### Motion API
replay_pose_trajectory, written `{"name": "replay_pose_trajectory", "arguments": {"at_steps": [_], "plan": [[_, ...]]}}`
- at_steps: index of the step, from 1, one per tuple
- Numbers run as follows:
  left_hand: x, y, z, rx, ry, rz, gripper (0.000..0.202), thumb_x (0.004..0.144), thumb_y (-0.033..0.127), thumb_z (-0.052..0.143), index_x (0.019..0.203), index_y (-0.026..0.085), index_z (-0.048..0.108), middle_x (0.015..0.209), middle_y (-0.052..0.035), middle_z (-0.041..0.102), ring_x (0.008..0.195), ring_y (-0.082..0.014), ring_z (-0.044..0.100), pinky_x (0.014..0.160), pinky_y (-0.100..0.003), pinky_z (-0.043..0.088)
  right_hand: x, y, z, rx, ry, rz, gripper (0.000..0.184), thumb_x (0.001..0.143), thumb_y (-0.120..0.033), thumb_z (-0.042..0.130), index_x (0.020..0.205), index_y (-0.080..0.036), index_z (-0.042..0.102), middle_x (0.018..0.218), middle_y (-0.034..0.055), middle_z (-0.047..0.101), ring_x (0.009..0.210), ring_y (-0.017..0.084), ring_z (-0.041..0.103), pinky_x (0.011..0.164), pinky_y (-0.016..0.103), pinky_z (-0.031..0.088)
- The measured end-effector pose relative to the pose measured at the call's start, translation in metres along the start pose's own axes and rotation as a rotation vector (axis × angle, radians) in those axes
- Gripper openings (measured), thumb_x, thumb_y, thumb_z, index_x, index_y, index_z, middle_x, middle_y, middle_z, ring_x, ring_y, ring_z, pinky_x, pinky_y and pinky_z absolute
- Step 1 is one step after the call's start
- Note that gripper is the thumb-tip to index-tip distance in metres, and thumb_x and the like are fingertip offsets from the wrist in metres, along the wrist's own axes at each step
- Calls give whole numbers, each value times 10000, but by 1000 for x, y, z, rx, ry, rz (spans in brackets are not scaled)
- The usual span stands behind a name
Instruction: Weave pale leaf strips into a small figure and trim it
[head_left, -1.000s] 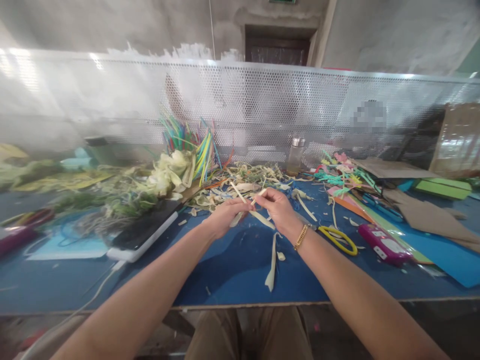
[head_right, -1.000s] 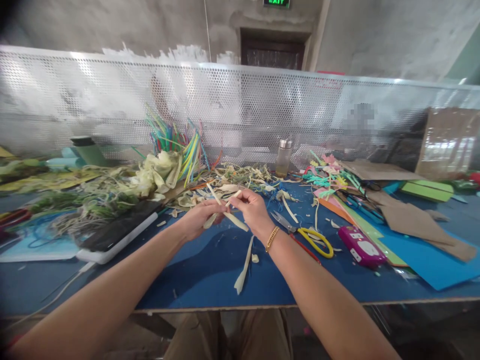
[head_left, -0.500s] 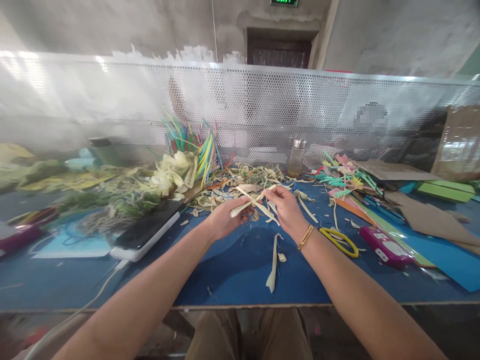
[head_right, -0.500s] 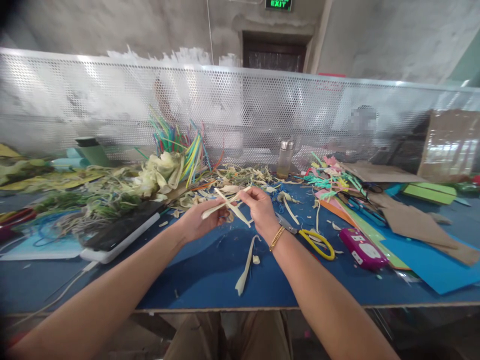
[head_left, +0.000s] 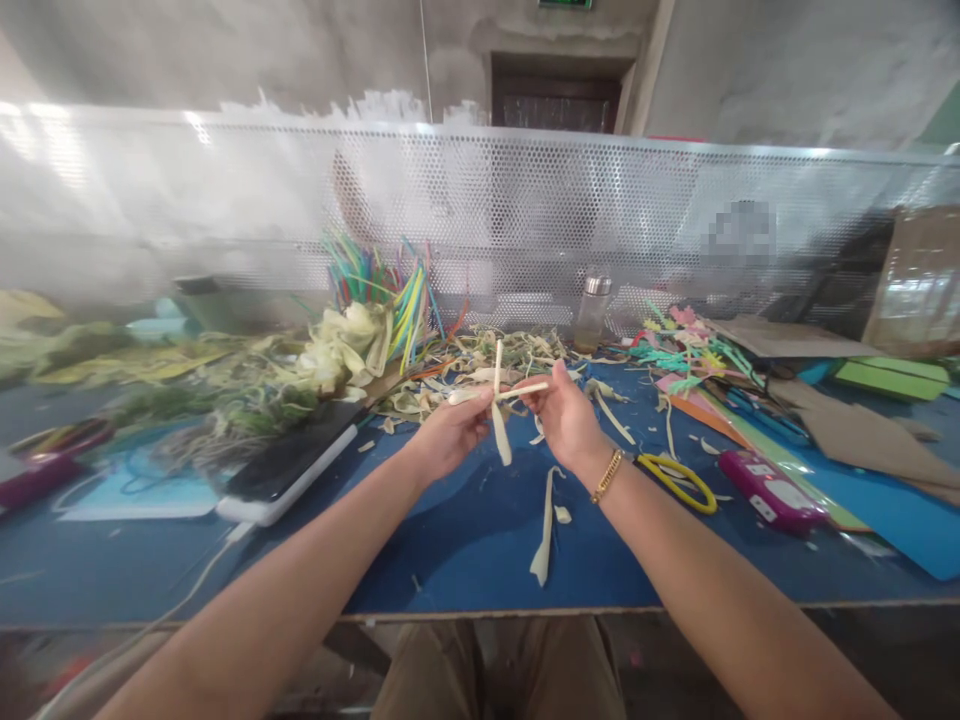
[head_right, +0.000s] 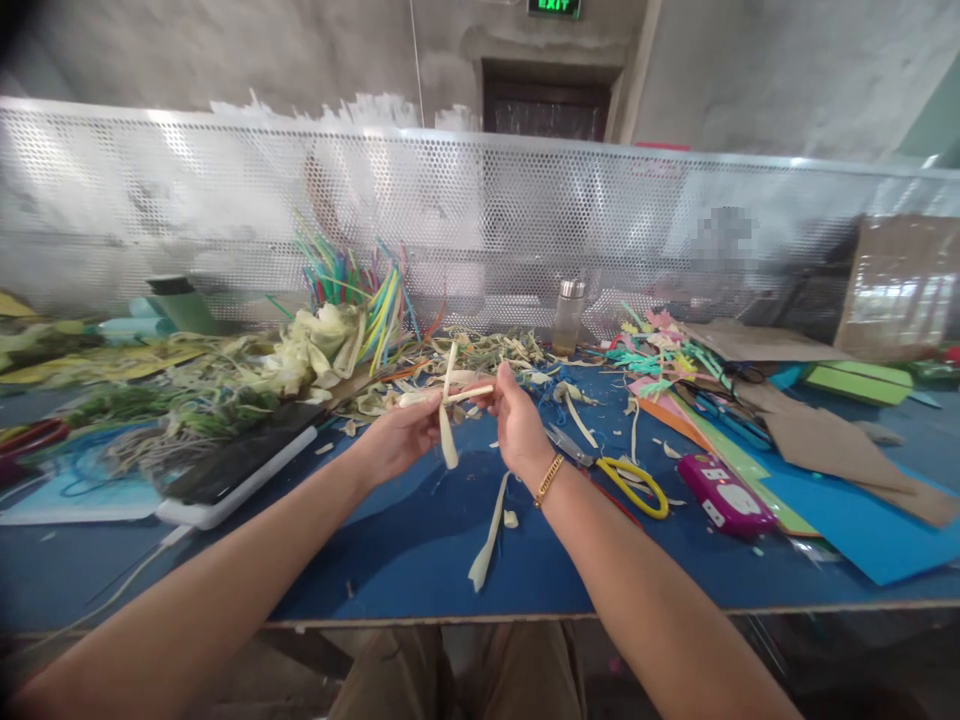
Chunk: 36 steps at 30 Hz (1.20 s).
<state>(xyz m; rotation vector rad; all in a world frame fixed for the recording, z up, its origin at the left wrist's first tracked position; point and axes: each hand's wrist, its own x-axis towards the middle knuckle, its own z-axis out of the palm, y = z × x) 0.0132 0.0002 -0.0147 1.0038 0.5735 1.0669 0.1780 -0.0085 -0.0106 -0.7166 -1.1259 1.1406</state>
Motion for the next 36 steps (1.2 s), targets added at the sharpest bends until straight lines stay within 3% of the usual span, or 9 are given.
{"name": "replay_pose_trajectory", "arguments": {"at_steps": [2,7,14,18,23,27,30,33,36], "plan": [[-1,1,0,55,-1,2,239,692,308,781,859,143,740,778,-26,661,683,-107,565,563,-205,412,0,0,-1,-13,19,69,613,769,-754,474,687,-202,728,687,53,640,677,173,538,696,338,420],[-7,0,5,137,-14,-45,232,699,327,761,805,122,737,801,-66,693,734,-157,606,676,-262,470,-1,3,0,-57,-35,78,285,607,-467,805,704,-211,724,702,6,659,700,160,557,734,327,430],[-5,0,8,188,8,-56,169,633,237,783,732,139,687,663,-18,624,628,-135,558,624,-258,424,2,10,0,-80,-10,-60,216,665,-356,767,605,-199,631,650,-34,580,657,121,494,703,289,391],[-3,0,7,198,-12,15,141,619,217,765,680,144,660,672,-13,595,645,-136,537,635,-259,416,4,10,0,-116,52,-126,224,672,-338,752,571,-196,612,638,-33,531,649,119,464,675,282,375],[-5,2,6,189,-52,20,109,649,203,745,699,150,665,672,-11,597,680,-137,545,675,-252,426,4,10,0,-104,57,-125,229,662,-346,764,572,-195,617,634,-34,519,640,118,454,667,281,376],[-7,4,4,103,-105,-53,166,749,289,657,752,128,698,726,-65,647,676,-162,573,669,-281,453,3,10,-1,-31,28,-55,220,688,-389,755,630,-199,660,628,-30,549,631,120,474,662,286,388],[-6,2,3,44,-168,-53,145,716,214,666,831,134,705,831,-76,677,719,-155,593,698,-270,459,4,9,-1,0,68,-40,227,692,-419,755,660,-206,685,641,-21,588,616,120,489,646,290,390],[-4,-3,2,83,-135,-10,260,656,120,744,906,170,690,845,-32,669,725,-114,586,699,-233,442,4,9,-1,15,104,-36,242,660,-442,778,662,-215,695,679,-8,628,640,131,524,665,298,398],[0,-7,0,87,-69,75,200,679,211,783,843,186,671,759,5,629,678,-100,560,660,-231,434,4,8,-2,17,133,7,350,667,-565,736,647,-217,704,669,17,641,651,148,538,661,304,401]]}}
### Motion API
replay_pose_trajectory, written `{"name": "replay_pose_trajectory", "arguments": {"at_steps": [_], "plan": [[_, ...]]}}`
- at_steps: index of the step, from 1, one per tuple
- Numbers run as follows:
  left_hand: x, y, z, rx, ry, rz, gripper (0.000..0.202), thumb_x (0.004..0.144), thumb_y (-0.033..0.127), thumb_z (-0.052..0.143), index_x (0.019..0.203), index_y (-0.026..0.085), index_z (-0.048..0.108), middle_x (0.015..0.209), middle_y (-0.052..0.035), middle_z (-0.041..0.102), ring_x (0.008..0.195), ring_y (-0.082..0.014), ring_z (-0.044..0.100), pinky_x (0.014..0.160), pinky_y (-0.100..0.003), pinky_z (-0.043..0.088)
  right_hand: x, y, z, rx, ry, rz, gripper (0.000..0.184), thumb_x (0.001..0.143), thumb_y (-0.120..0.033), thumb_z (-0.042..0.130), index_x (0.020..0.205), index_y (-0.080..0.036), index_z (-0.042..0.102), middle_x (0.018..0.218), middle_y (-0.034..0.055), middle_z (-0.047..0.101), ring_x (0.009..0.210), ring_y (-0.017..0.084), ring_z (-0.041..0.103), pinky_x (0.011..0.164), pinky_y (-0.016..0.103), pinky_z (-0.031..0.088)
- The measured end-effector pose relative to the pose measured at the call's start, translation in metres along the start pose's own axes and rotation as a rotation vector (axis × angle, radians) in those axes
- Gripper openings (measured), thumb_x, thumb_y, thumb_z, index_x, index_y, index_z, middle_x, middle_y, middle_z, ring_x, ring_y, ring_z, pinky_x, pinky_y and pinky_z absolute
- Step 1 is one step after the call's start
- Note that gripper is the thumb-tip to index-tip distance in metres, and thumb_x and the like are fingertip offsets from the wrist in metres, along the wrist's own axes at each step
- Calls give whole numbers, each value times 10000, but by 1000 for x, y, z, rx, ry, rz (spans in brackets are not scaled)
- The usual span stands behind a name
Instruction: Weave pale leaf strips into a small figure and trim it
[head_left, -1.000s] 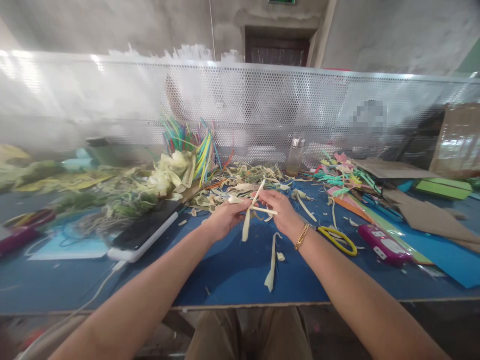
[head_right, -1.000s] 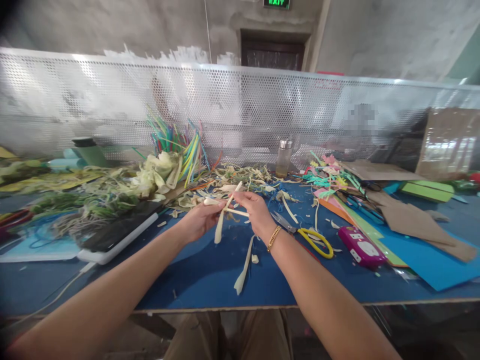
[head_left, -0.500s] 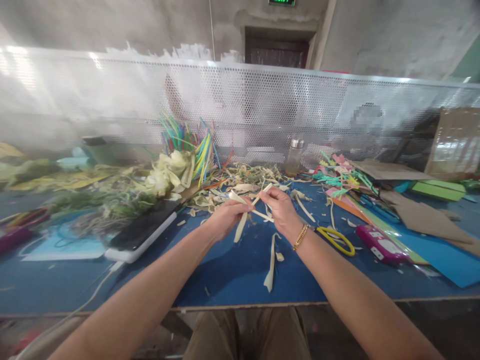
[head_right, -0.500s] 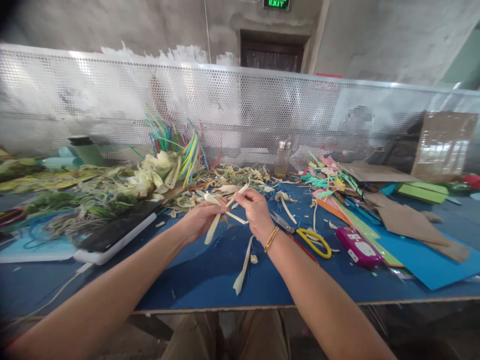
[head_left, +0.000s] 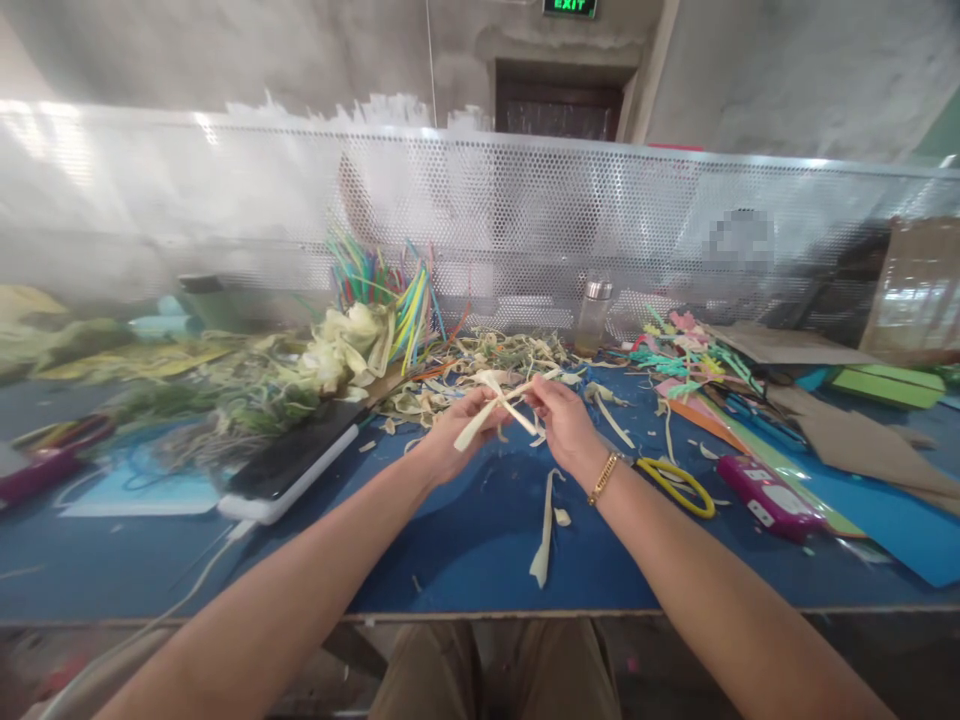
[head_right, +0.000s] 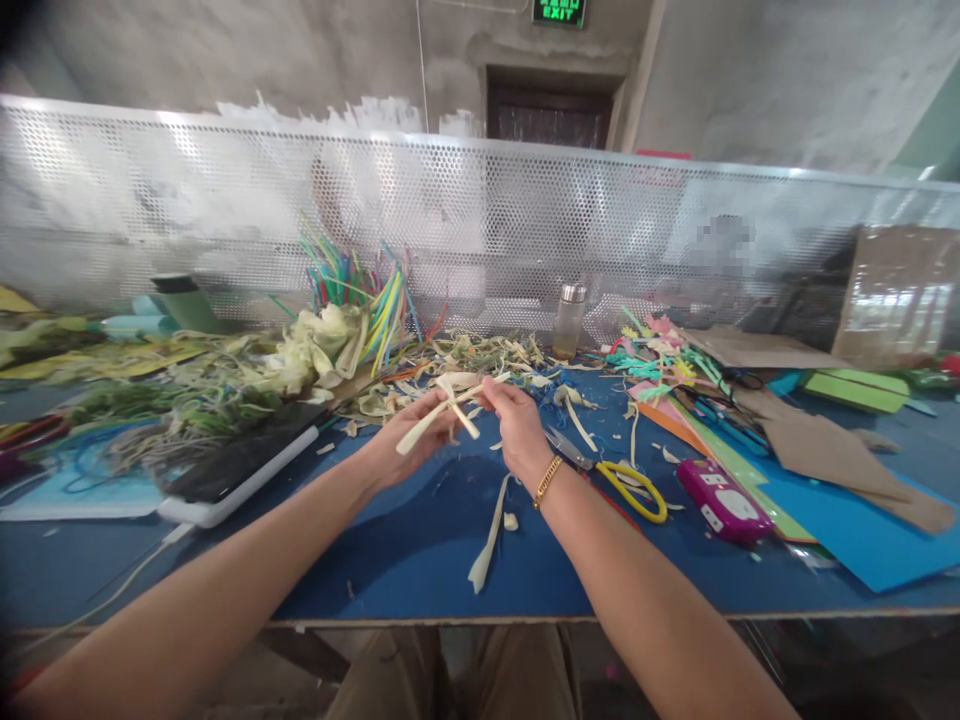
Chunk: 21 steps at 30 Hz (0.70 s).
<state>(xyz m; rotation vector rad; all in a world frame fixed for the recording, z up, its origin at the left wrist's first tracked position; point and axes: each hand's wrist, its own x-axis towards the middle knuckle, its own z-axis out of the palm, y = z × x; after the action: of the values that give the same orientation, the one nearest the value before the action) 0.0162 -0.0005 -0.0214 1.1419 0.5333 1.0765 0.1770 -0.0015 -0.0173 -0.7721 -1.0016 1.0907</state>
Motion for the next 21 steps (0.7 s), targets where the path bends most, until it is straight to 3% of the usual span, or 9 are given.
{"name": "replay_pose_trajectory", "arguments": {"at_steps": [3,5,7,11,16,21], "plan": [[2,-1,-2,45,19,28,188,701,290,779,802,166,680,772,-17,645,702,-112,566,659,-235,429,1,0,-3,27,-47,137,619,731,-769,507,657,-193,721,659,59,648,626,156,530,613,302,398],[2,-1,-3,78,13,20,194,715,314,769,804,158,697,817,-37,669,767,-127,587,707,-239,434,2,1,-6,39,-105,219,714,719,-825,433,689,-177,731,662,70,656,616,159,534,592,298,399],[2,-1,-3,110,-2,8,187,716,313,767,806,160,708,862,-46,687,823,-142,600,763,-254,438,3,2,-7,12,-136,252,651,681,-791,539,744,-176,742,661,57,663,609,157,537,577,289,394],[3,0,-5,156,-34,-40,190,692,284,760,829,155,734,862,-66,711,831,-177,613,805,-300,445,3,6,-7,-76,-110,176,378,592,-549,786,747,-206,743,606,-2,637,562,135,512,576,281,385],[4,-1,-8,123,-53,-45,277,764,406,658,826,151,745,873,-84,718,849,-213,616,834,-334,445,0,6,-3,-197,-126,-19,312,643,-522,761,694,-215,735,658,10,671,673,171,577,697,317,436],[5,-9,-7,288,-4,28,218,758,358,691,803,148,730,862,-65,694,847,-203,599,791,-304,427,-3,6,0,-242,-246,-100,319,708,-529,715,664,-213,721,620,1,631,658,155,559,714,313,437]]}}
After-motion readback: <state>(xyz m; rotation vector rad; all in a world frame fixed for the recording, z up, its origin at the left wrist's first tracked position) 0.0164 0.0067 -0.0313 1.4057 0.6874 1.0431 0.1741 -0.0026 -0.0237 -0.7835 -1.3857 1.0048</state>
